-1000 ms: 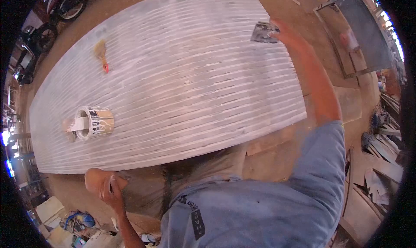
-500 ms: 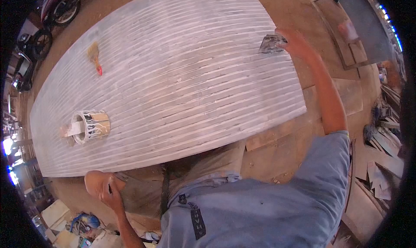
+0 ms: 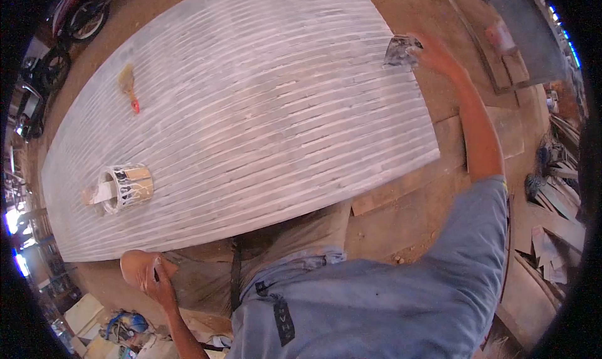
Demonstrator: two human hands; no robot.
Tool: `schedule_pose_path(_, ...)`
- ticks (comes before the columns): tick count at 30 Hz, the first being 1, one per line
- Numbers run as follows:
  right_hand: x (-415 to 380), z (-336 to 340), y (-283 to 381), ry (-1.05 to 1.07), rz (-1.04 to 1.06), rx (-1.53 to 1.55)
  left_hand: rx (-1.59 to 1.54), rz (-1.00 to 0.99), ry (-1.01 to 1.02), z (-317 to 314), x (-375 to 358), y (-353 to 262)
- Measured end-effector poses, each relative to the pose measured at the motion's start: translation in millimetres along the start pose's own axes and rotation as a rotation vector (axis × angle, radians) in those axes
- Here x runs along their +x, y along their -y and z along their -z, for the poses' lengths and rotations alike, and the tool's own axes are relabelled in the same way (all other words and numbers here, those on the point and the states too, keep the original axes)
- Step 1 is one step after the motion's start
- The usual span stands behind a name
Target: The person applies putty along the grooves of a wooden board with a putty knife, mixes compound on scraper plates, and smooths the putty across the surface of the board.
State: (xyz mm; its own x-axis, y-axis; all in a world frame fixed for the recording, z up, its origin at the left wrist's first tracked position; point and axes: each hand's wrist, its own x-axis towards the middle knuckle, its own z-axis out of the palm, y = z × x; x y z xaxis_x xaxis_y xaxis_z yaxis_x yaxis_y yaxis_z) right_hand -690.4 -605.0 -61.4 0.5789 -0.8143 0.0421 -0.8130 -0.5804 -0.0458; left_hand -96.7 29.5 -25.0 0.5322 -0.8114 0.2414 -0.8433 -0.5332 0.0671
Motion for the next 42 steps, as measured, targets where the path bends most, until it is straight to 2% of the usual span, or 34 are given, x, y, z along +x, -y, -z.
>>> schedule_pose_path(2, 2, 3, 6, -0.044, -0.114, 0.221, -0.025, 0.001, 0.010, -2, 0, 2)
schedule_pose_path(6, -5, 13, -8, -0.114, -0.063, 0.203, -0.067, 0.043, 0.066, 3, 4, -7)
schedule_pose_path(8, -18, 30, 0, 0.150, -0.006, -0.024, -0.038, 0.048, 0.042, 0, 3, -5)
schedule_pose_path(12, -40, 4, -3, 0.144, -0.034, -0.019, -0.012, 0.057, 0.075, 4, 5, -10)
schedule_pose_path(14, -40, -15, -16, -0.051, -0.139, 0.145, -0.002, 0.058, 0.096, 4, 6, -6)
schedule_pose_path(15, -39, -8, -10, -0.053, -0.143, 0.150, 0.002, 0.052, 0.096, 4, 5, -5)
schedule_pose_path(17, -30, 20, 16, -0.246, -0.206, 0.163, 0.074, 0.034, 0.048, 2, 1, -3)
schedule_pose_path(18, -30, 23, 22, -0.249, -0.208, 0.163, 0.073, 0.032, 0.045, 5, 4, -9)
schedule_pose_path(20, -35, 33, 29, -0.176, -0.566, 0.557, -0.027, 0.139, 0.119, 10, 9, -24)
schedule_pose_path(21, -42, 25, 24, -0.177, -0.567, 0.553, -0.031, 0.139, 0.120, 8, 7, -21)
schedule_pose_path(23, -68, -24, 4, -0.212, -0.802, 1.168, -0.020, 0.057, 0.063, 5, 3, -10)
schedule_pose_path(24, -92, -66, -10, -0.341, -0.597, 0.957, -0.021, 0.057, 0.065, 5, 2, -10)
schedule_pose_path(26, -121, -98, -10, -0.457, -0.395, 0.740, 0.029, 0.016, 0.038, 5, 2, -8)
schedule_pose_path(28, -140, -104, 0, -0.290, -1.180, 1.119, -0.034, 0.071, 0.048, 8, 6, -18)
schedule_pose_path(29, -161, -118, 0, -0.327, -1.297, 1.124, -0.096, 0.126, 0.056, 10, 5, -20)
schedule_pose_path(33, -289, -218, -64, -0.733, -1.152, 0.601, -0.196, 0.069, 0.036, 2, 0, -3)
schedule_pose_path(36, -313, -127, 6, -0.606, -1.342, 0.837, -0.065, -0.014, 0.006, 2, -6, 7)
schedule_pose_path(38, -337, -116, -6, -0.448, -1.174, -0.088, -0.155, -0.036, 0.044, 7, -1, 1)
schedule_pose_path(39, -337, -107, -18, -0.457, -1.174, -0.092, -0.162, -0.037, 0.038, 6, 0, 2)
schedule_pose_path(41, -331, -73, -39, -0.594, -0.981, 0.489, -0.177, -0.051, 0.048, 8, -2, 6)
schedule_pose_path(42, -297, -25, 14, -0.678, -0.961, 0.620, -0.183, -0.054, 0.049, 11, 0, 2)
